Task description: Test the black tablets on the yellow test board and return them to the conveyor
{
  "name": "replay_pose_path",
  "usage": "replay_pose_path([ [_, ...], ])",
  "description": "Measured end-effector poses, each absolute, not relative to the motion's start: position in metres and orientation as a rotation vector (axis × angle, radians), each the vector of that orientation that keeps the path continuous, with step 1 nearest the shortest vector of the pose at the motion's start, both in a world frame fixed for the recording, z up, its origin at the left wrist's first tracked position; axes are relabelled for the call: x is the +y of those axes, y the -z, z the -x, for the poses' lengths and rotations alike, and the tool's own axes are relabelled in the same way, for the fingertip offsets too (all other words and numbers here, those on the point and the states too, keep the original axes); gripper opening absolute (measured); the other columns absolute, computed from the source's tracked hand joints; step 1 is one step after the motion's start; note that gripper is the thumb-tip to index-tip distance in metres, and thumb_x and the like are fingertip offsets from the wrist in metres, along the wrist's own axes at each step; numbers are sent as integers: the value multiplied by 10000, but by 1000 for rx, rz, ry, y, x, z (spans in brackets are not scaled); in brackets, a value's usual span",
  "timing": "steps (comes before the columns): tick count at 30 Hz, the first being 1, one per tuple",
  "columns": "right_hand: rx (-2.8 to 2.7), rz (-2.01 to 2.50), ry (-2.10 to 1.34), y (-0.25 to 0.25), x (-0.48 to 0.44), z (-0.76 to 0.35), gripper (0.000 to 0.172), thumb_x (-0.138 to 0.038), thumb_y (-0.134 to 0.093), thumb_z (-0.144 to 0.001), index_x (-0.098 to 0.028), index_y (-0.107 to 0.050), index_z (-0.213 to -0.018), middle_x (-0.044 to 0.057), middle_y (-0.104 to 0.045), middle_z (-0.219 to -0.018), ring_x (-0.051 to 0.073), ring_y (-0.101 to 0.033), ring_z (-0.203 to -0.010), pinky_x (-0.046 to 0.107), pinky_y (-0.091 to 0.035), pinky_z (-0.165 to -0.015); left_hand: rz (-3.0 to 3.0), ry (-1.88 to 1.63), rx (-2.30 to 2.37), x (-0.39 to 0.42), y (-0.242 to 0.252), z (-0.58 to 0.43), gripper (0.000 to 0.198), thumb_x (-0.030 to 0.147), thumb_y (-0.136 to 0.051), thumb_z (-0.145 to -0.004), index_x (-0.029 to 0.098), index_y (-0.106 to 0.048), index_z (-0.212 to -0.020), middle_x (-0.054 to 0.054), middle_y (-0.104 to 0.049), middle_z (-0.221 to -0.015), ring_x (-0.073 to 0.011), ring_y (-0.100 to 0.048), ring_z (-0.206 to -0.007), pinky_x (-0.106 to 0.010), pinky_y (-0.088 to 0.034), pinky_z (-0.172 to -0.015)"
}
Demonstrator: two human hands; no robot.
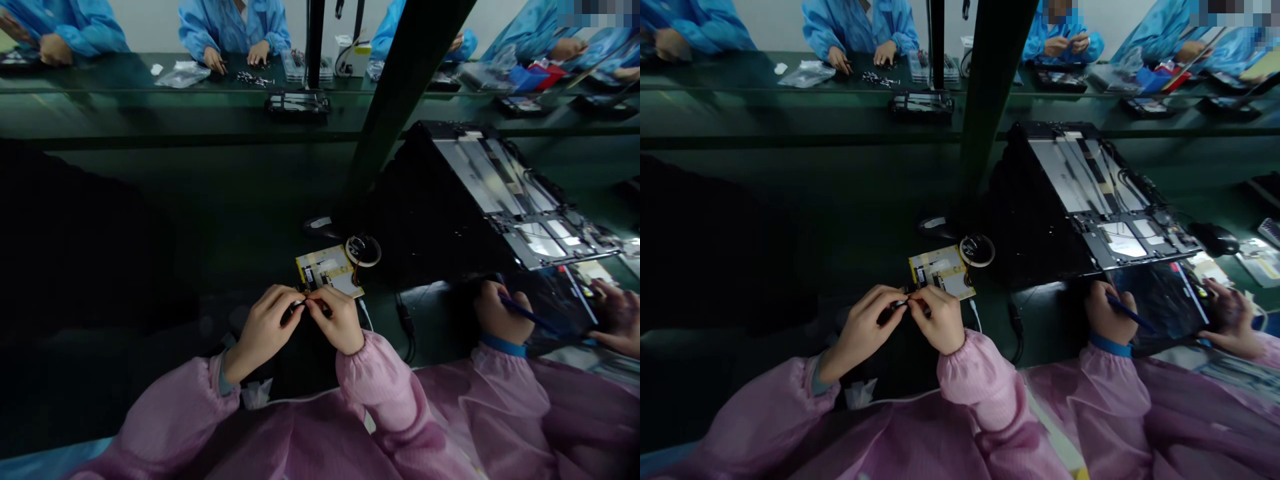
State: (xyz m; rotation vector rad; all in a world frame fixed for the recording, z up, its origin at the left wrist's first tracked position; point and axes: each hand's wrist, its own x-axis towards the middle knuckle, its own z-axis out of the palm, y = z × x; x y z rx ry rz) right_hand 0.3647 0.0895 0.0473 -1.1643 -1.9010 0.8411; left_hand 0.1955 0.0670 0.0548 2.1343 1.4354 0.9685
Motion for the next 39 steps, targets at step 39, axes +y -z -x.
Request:
replay_pose_path([
  [39, -2142, 1087, -577, -46, 87, -367, 195, -188, -445, -923, -190, -639, -899, 47, -625, -763, 161, -561, -720, 287, -442, -648, -2207, -913, 1438, 65, -55, -197, 100, 118, -483, -912, 203, -533, -899, -17, -561, -843, -152, -519, -814, -319, -464, -772],
])
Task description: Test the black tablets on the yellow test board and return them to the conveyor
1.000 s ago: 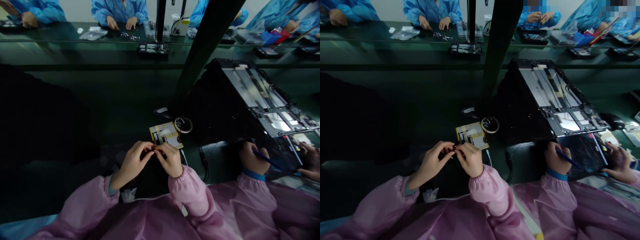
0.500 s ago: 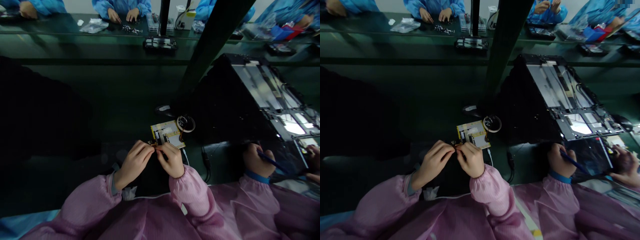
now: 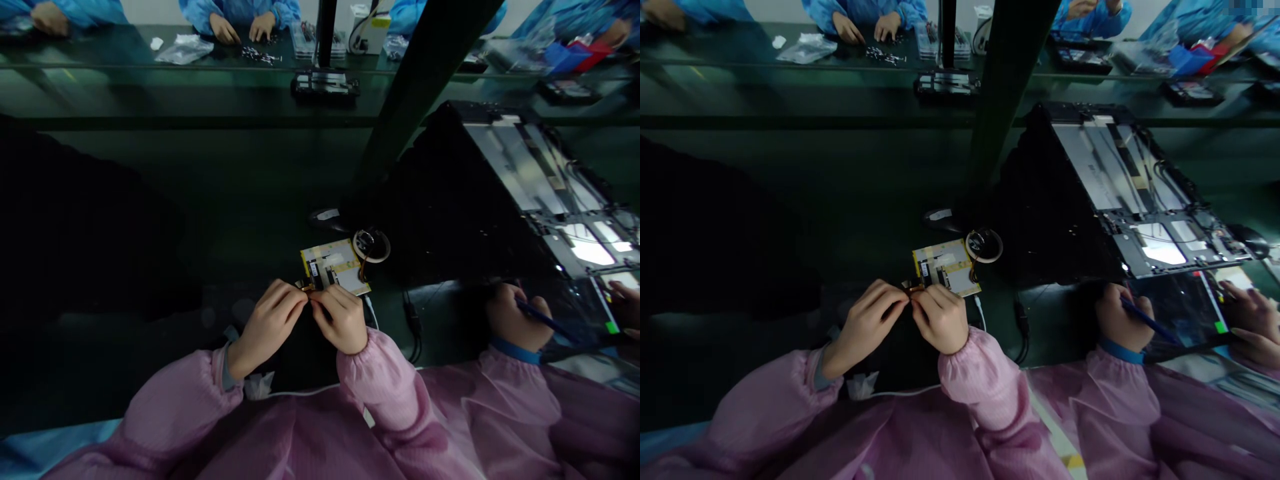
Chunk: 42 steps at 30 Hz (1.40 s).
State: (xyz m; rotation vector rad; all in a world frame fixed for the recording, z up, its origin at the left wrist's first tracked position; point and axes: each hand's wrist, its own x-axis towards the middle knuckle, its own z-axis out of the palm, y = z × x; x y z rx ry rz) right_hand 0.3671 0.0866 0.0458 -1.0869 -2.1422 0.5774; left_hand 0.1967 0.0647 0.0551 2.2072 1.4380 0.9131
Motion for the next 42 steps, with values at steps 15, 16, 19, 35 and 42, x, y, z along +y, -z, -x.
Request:
replay_pose_path([
  [15, -2183, 1090, -463, -43, 86, -364, 174, -165, -474, -890, -192, -602, -776, 25, -571, -688, 149, -512, -676, 266, -388, -617, -2228, -896, 1435, 64, -53, -198, 106, 115, -501, -903, 190, -554, -954, -28, -582, -864, -156, -524, -823, -319, -470, -777],
  [16, -2179, 1097, -471, -42, 86, -364, 184, -164, -471, -887, -195, -595, -755, 20, -560, -674, 146, -506, -666, 264, -382, -610, -2223, -895, 1430, 64, -52, -198, 106, 115, -499, -903, 191, -558, -948, -27, -582, -859, -158, -523, -821, -322, -470, -776],
  [19, -2175, 1102, -497, -40, 88, -364, 218, -168, -454, -887, -203, -581, -714, 7, -531, -640, 138, -490, -633, 260, -374, -588, -2173, -888, 1435, 65, -53, -197, 93, 135, -503, -903, 202, -566, -918, -29, -579, -857, -165, -528, -826, -326, -472, -769],
  [35, -1966, 1400, -504, -33, 134, -396, 254, -186, -422, -916, -171, -642, -1042, 81, -651, -956, 186, -623, -879, 298, -494, -801, -2027, -874, 1385, 66, -51, -197, 153, 57, -486, -798, 209, -473, -796, 10, -527, -778, -134, -532, -706, -267, -445, -660],
  [42, -2313, 1529, -190, -10, 150, -385, 289, -171, -420, -919, -155, -626, -1120, 110, -616, -1048, 190, -598, -916, 275, -480, -790, -2072, -919, 1208, 70, -54, -193, 220, 25, -452, -815, 210, -571, -817, -6, -575, -793, -152, -564, -798, -268, -452, -712],
])
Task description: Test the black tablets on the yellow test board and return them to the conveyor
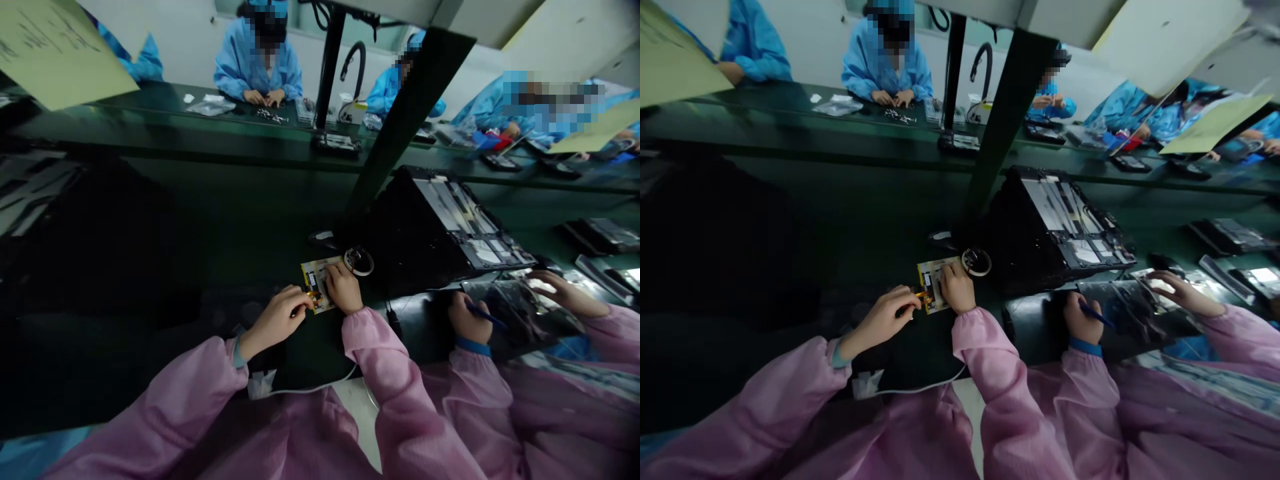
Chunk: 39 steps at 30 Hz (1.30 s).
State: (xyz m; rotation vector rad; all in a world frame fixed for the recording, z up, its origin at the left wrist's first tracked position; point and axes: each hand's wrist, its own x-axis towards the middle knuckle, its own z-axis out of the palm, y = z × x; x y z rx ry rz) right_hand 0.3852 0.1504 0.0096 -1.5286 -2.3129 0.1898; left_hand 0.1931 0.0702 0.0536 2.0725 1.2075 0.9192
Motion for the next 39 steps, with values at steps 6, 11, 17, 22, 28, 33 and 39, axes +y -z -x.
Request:
replay_pose_path([
  [6, -2366, 1524, -90, -9, 149, -385, 301, -132, -429, -895, -144, -634, -1115, 117, -622, -1058, 194, -593, -917, 273, -480, -786, -2012, -997, 1231, 72, -48, -193, 211, 47, -463, -812, 206, -592, -862, -19, -603, -832, -154, -579, -800, -283, -481, -737],
  [11, -2358, 1532, -44, -11, 149, -384, 331, -98, -438, -861, -139, -634, -1124, 116, -634, -1066, 191, -608, -899, 270, -493, -768, -1973, -1041, 1207, 72, -47, -196, 216, 96, -477, -840, 209, -602, -975, -33, -633, -886, -154, -613, -817, -300, -510, -774],
  [17, -2335, 1491, -17, -9, 146, -388, 324, -95, -469, -834, -141, -642, -1103, 113, -646, -1060, 194, -620, -894, 265, -503, -749, -2021, -1004, 1221, 40, -72, -156, 522, 285, -561, -871, 271, -395, -1366, -79, -582, -1261, -184, -595, -1086, -353, -487, -951],
  [22, -2301, 1428, -34, -10, 153, -389, 293, -117, -430, -843, -127, -664, -1020, 121, -660, -967, 203, -622, -853, 276, -504, -705, -1838, -993, 1711, -10, -56, -61, 472, 429, -492, -896, 264, -443, -1335, -92, -559, -1314, -247, -557, -1180, -436, -456, -995],
  [28, -2143, 1377, -67, -62, 142, -407, 383, -79, -302, -840, -120, -639, -1017, 106, -652, -886, 191, -623, -801, 316, -513, -722, -1252, -996, 2114, -48, -13, 1, 599, 582, -452, -836, 195, -499, -1290, -131, -558, -1303, -298, -575, -1140, -475, -434, -1001],
  [33, -2219, 1011, -205, -95, 45, -361, 298, -147, -425, -890, -200, -614, -1115, 84, -634, -986, 203, -591, -952, 336, -495, -808, -1095, -1099, 1946, -48, -20, 1, 557, 579, -467, -832, 255, -523, -1281, -80, -578, -1302, -265, -571, -1157, -411, -424, -1012],
  [39, -2272, 1043, -149, -30, -32, -286, 516, -326, -541, -889, -215, -417, -1378, 144, -488, -1324, 302, -437, -1238, 506, -415, -974, -975, -1182, 1816, -50, -42, -5, 471, 509, -535, -819, 263, -564, -1220, -76, -543, -1352, -275, -491, -1254, -415, -342, -1074],
])
